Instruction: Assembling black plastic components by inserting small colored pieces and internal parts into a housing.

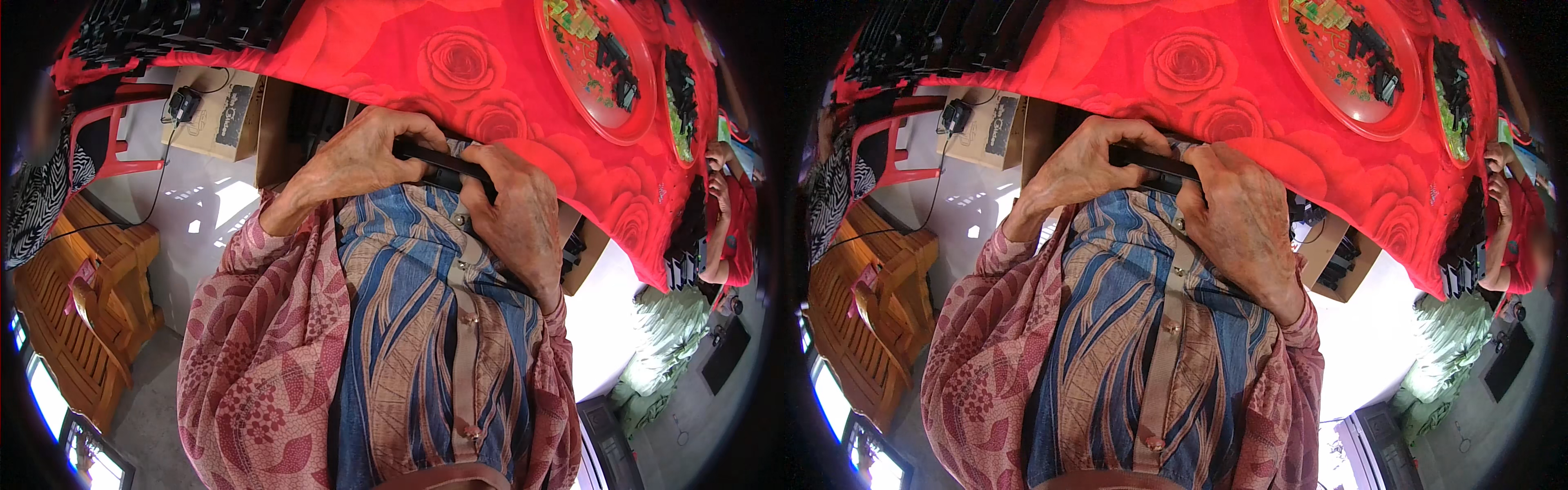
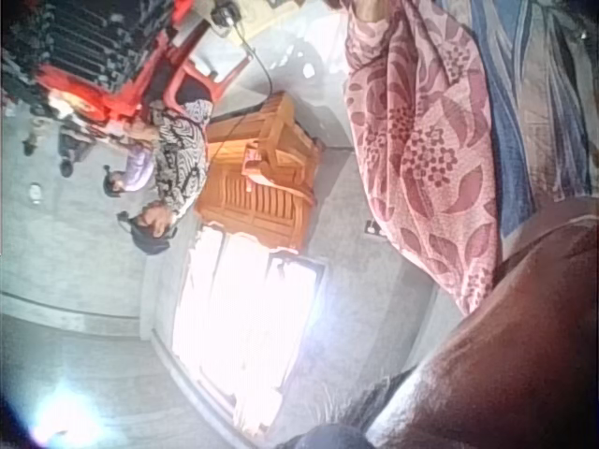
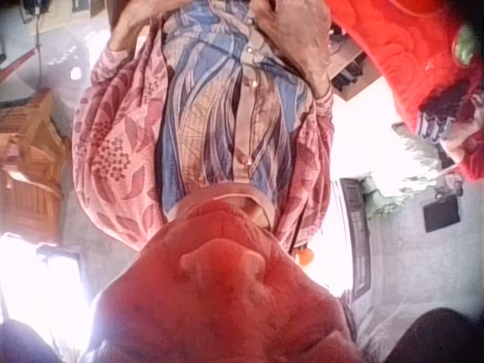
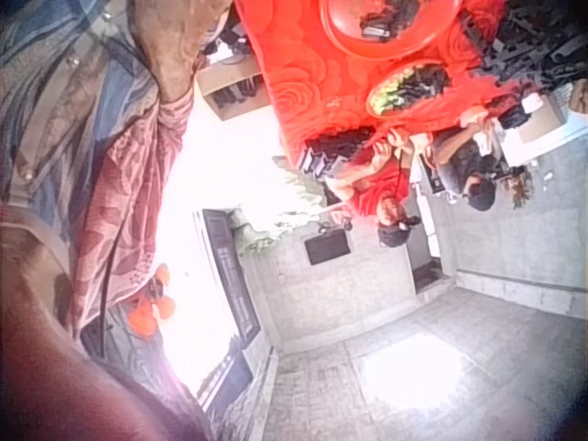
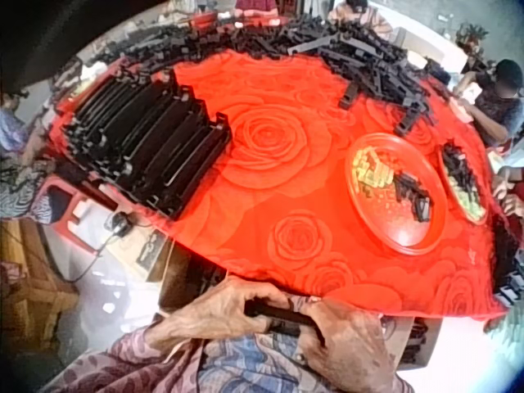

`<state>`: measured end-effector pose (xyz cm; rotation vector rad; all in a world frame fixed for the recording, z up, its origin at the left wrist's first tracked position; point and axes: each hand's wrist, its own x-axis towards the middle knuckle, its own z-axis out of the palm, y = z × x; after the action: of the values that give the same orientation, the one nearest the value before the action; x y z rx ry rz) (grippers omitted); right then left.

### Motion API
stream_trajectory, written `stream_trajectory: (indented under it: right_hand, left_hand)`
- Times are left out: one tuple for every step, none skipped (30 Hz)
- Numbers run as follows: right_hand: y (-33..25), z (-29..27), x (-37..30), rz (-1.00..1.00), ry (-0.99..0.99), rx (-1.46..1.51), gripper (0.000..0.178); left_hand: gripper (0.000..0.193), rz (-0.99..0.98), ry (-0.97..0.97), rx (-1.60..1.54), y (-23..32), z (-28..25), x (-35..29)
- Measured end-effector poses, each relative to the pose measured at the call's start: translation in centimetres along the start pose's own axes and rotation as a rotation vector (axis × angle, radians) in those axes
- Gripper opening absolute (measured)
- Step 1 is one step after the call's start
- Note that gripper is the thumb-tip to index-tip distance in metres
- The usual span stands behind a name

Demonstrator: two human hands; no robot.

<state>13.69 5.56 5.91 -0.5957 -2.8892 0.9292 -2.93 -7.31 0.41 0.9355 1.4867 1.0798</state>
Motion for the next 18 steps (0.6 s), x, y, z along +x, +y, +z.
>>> stream_trajectory:
  right_hand:
    - [-0.01, 0.04, 0.02, -0.003, 0.004, -0.001, 0.016]
    - [-0.01, 0.07, 0.03, -0.005, 0.008, -0.002, 0.016]
    - [-0.04, 0.05, 0.01, -0.004, 0.008, -0.003, 0.016]
    - [-0.08, 0.0, -0.01, -0.006, 0.008, -0.01, 0.016]
    - [-0.11, -0.03, -0.02, -0.008, 0.008, -0.018, 0.016]
    - [-0.06, 0.01, -0.02, -0.009, 0.007, -0.017, 0.016]
    - [-0.01, 0.05, -0.02, -0.012, 0.007, -0.02, 0.016]
    - [0.04, 0.1, -0.02, -0.015, 0.007, -0.024, 0.016]
    - [0.05, 0.11, -0.02, -0.014, 0.008, -0.024, 0.016]
    - [0.06, 0.13, -0.03, -0.013, 0.01, -0.022, 0.017]
    - [0.07, 0.15, -0.04, -0.011, 0.013, -0.019, 0.017]
    - [0.05, 0.13, -0.03, -0.011, 0.013, -0.019, 0.017]
    - [0.04, 0.13, -0.03, -0.013, 0.012, -0.024, 0.017]
    - [0.03, 0.13, -0.03, -0.015, 0.011, -0.03, 0.017]
    - [0.04, 0.13, -0.03, -0.015, 0.012, -0.03, 0.017]
    - [0.05, 0.16, -0.05, -0.018, 0.019, -0.029, 0.017]
    - [0.06, 0.17, -0.06, -0.021, 0.025, -0.028, 0.017]
    - [0.06, 0.17, -0.05, -0.022, 0.025, -0.028, 0.017]
  left_hand:
    - [0.031, -0.001, 0.001, 0.0, -0.04, 0.02, 0.0]
    - [0.031, 0.0, 0.002, -0.008, -0.12, 0.06, 0.0]
    - [0.031, 0.001, 0.002, -0.016, -0.19, 0.1, 0.01]
    - [0.031, 0.002, 0.001, -0.017, -0.25, 0.19, 0.0]
    - [0.031, 0.018, 0.014, -0.019, -0.28, 0.29, -0.04]
    - [0.031, 0.033, 0.028, -0.022, -0.34, 0.36, -0.06]
    - [0.031, 0.032, 0.028, -0.022, -0.37, 0.36, -0.07]
    - [0.031, 0.021, 0.025, -0.018, -0.38, 0.34, -0.07]
    - [0.031, 0.011, 0.02, -0.014, -0.38, 0.3, -0.04]
    - [0.031, 0.012, 0.019, -0.015, -0.42, 0.25, 0.0]
    - [0.031, 0.017, 0.016, -0.008, -0.5, 0.21, 0.04]
    - [0.03, 0.022, 0.013, -0.002, -0.53, 0.2, 0.05]
    - [0.03, 0.022, 0.013, -0.002, -0.54, 0.21, 0.03]
    - [0.03, 0.021, 0.016, -0.004, -0.56, 0.23, -0.01]
    - [0.03, 0.021, 0.018, -0.006, -0.55, 0.25, -0.02]
    - [0.03, 0.021, 0.018, -0.006, -0.53, 0.28, -0.02]
    - [0.03, 0.013, 0.022, -0.012, -0.51, 0.33, -0.03]
    - [0.03, 0.004, 0.026, -0.017, -0.48, 0.36, -0.05]
